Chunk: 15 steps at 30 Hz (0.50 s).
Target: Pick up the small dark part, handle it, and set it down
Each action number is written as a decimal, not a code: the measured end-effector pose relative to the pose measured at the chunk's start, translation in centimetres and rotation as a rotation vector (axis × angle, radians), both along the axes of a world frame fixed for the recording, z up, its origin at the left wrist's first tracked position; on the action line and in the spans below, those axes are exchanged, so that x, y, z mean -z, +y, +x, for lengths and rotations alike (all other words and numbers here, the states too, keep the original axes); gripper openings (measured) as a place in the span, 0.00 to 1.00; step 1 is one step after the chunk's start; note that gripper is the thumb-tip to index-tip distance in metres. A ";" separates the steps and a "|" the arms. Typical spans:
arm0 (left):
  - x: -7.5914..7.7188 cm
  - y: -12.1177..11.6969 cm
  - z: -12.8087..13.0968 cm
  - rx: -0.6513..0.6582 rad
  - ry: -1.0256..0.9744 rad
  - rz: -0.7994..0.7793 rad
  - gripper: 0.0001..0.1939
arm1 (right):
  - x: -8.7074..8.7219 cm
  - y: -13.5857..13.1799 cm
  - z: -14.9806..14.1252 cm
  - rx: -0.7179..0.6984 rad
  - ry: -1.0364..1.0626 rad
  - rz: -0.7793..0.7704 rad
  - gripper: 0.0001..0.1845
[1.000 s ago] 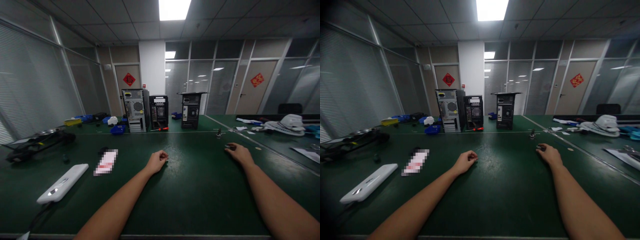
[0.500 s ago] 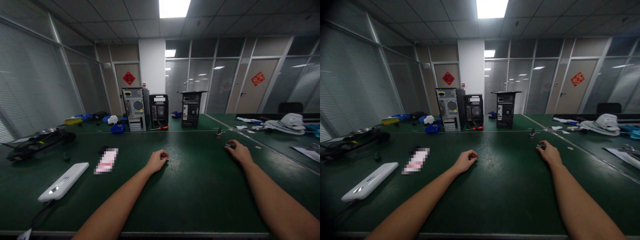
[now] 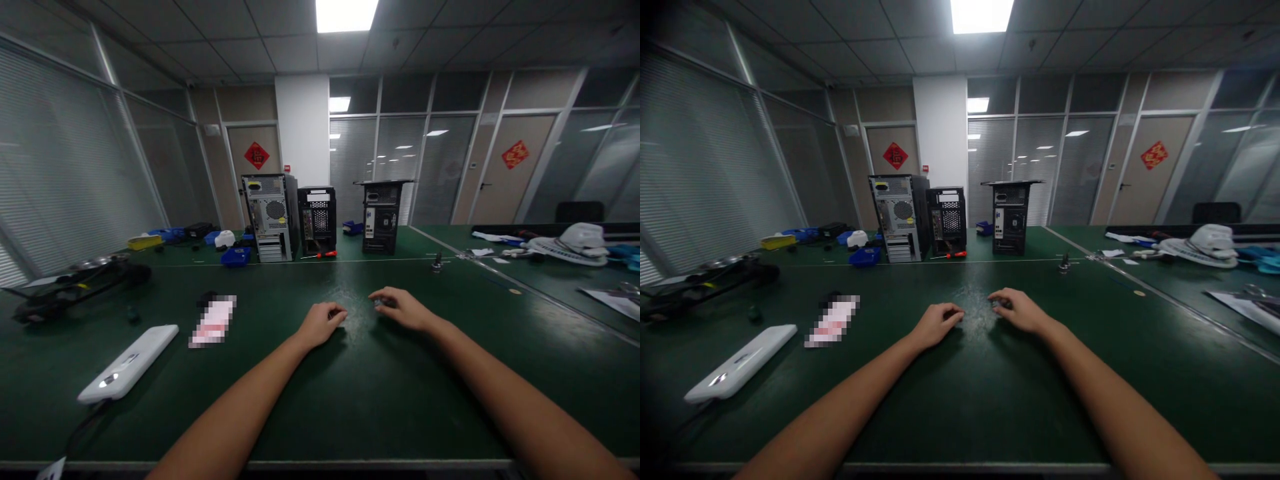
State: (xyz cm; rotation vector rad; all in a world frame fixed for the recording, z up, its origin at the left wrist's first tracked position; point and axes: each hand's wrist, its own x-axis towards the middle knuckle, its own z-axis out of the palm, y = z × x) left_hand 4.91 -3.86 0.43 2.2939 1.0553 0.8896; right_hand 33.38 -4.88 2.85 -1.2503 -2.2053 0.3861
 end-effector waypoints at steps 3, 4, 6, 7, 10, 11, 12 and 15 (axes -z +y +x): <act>-0.4 -0.5 0.3 0.035 0.008 0.005 0.16 | -0.2 -1.4 -4.3 -0.140 -0.029 0.018 0.19; -0.5 -0.7 0.3 0.032 0.009 0.011 0.17 | -0.2 -1.8 -5.3 -0.161 -0.036 0.033 0.18; -0.7 -0.8 0.3 0.014 0.012 0.024 0.17 | -0.2 -2.4 -6.3 -0.164 -0.050 0.068 0.17; -0.8 -0.9 0.3 0.007 0.012 0.028 0.17 | -0.1 -2.5 -6.5 -0.153 -0.055 0.085 0.17; -0.9 -0.9 0.4 0.014 0.007 0.024 0.16 | 0.1 -2.6 -6.6 -0.105 -0.049 0.127 0.20; -0.9 -0.9 0.4 0.017 0.002 0.020 0.15 | 0.2 -2.6 -6.6 -0.095 -0.045 0.138 0.21; -0.9 -1.0 0.4 0.020 -0.002 0.016 0.14 | 0.2 -2.5 -6.6 -0.091 -0.043 0.148 0.21; -0.8 -1.0 0.5 0.013 0.000 0.019 0.13 | 0.5 -2.5 -6.9 -0.107 -0.052 0.168 0.20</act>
